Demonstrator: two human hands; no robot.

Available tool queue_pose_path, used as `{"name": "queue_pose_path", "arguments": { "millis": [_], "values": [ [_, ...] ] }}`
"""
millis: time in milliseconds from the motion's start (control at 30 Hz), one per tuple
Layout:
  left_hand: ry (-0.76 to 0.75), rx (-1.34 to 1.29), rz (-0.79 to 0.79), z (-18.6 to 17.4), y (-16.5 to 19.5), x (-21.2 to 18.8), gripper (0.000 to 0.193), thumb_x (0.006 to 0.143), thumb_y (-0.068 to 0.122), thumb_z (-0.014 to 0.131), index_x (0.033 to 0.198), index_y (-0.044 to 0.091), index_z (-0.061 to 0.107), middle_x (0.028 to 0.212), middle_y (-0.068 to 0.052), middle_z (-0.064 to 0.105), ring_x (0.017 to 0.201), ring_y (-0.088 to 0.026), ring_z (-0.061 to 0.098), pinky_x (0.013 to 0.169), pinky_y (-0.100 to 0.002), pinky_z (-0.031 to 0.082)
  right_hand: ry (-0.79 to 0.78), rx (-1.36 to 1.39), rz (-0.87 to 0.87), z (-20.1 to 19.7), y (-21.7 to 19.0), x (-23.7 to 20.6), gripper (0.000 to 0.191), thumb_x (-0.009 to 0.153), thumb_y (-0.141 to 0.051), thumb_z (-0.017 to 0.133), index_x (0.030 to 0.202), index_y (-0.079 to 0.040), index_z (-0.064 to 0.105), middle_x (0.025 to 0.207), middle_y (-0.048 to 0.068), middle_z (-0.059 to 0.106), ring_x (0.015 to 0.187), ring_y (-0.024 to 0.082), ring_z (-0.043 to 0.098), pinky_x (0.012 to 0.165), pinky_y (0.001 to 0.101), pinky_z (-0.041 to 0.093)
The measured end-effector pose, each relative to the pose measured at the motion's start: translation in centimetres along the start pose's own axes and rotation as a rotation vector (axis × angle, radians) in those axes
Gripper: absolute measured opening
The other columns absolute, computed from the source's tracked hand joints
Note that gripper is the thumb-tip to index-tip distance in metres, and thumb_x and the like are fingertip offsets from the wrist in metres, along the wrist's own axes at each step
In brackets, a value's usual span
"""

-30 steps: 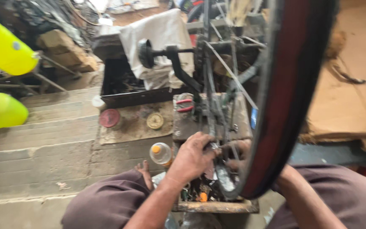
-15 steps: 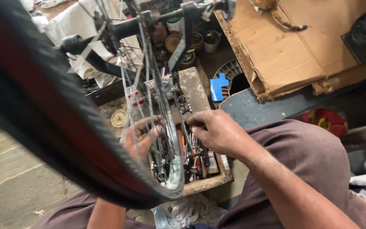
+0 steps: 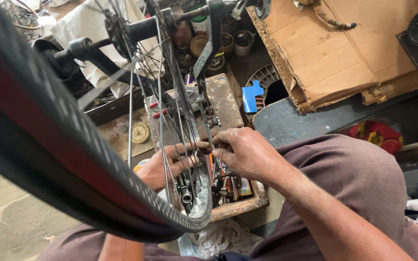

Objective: The person uses a spoke wrench to adjust the tension of spokes on a bicycle wheel mounted in a truing stand. They rotate the wheel periodically to check alignment and continue tightening or loosening individual spokes to true the rim.

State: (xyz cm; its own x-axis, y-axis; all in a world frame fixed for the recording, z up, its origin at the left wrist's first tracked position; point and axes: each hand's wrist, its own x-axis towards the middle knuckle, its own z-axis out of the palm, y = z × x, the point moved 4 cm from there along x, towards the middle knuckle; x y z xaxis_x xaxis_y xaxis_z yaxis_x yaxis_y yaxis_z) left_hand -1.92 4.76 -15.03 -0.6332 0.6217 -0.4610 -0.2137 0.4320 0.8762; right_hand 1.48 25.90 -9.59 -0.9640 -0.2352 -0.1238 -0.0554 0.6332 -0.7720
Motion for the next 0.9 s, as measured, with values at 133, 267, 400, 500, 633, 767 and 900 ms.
{"name": "queue_pose_path", "arguments": {
  "millis": [133,267,400,500,633,767,900],
  "values": [
    [0.144,0.125,0.017,1.1,2.5,-0.1,0.037,0.086,0.028,0.079,0.117,0.008,0.074,0.108,-0.007,0.08,0.105,-0.015,0.072,0.093,-0.031,0.055,0.002,-0.013,-0.024,0.1,-0.1,0.1,0.026,0.083,-0.02,0.071,0.104,-0.005,0.075,0.09,0.015,0.076,0.085,0.033,0.073,0.074,0.0436,0.056],
    [0.572,0.316,-0.178,2.8,2.5,-1.2,0.036,0.087,0.037,0.076,0.113,0.011,0.074,0.092,-0.011,0.081,0.085,-0.022,0.075,0.081,-0.035,0.057,-0.089,0.051,-0.058,0.5,-0.1,0.0,0.03,0.079,-0.013,0.071,0.108,-0.006,0.076,0.096,0.015,0.078,0.089,0.028,0.076,0.079,0.0389,0.058],
    [0.636,0.254,-0.051,2.4,1.6,-3.2,0.035,0.088,0.033,0.075,0.114,0.01,0.072,0.092,-0.01,0.079,0.085,-0.02,0.073,0.079,-0.034,0.057,-0.211,0.226,0.034,1.6,-0.1,0.3,0.03,0.078,-0.013,0.078,0.107,-0.007,0.077,0.097,0.011,0.081,0.087,0.021,0.079,0.081,0.0341,0.059],
    [0.659,0.213,0.0,2.2,1.0,-3.6,0.034,0.089,0.031,0.074,0.115,0.008,0.071,0.093,-0.009,0.078,0.085,-0.019,0.072,0.078,-0.032,0.056,-0.139,0.164,0.144,2.4,0.1,1.2,0.022,0.083,-0.014,0.079,0.103,-0.006,0.078,0.096,0.011,0.081,0.084,0.018,0.078,0.08,0.0335,0.06],
    [0.681,0.149,0.09,1.8,1.2,-1.2,0.033,0.091,0.027,0.074,0.116,0.007,0.069,0.093,-0.007,0.076,0.085,-0.017,0.07,0.077,-0.031,0.056,-0.083,0.202,0.037,2.7,0.3,2.1,0.023,0.079,-0.009,0.078,0.101,-0.004,0.078,0.092,0.011,0.08,0.081,0.016,0.076,0.076,0.0332,0.06],
    [0.708,0.084,0.165,1.2,0.8,-0.1,0.032,0.092,0.023,0.073,0.118,0.005,0.067,0.094,-0.006,0.074,0.084,-0.016,0.069,0.076,-0.03,0.055,-0.136,0.301,0.086,2.7,0.4,1.8,0.024,0.078,-0.007,0.076,0.101,-0.004,0.078,0.087,0.009,0.081,0.076,0.014,0.075,0.073,0.0321,0.06],
    [0.731,0.073,0.168,1.4,-0.2,-1.9,0.031,0.094,0.02,0.072,0.119,0.003,0.065,0.094,-0.005,0.073,0.084,-0.014,0.067,0.075,-0.028,0.055,-0.166,0.22,0.045,1.8,-0.4,1.2,0.02,0.078,-0.005,0.077,0.097,-0.002,0.078,0.086,0.009,0.081,0.076,0.013,0.075,0.074,0.0298,0.06]
  ]
}}
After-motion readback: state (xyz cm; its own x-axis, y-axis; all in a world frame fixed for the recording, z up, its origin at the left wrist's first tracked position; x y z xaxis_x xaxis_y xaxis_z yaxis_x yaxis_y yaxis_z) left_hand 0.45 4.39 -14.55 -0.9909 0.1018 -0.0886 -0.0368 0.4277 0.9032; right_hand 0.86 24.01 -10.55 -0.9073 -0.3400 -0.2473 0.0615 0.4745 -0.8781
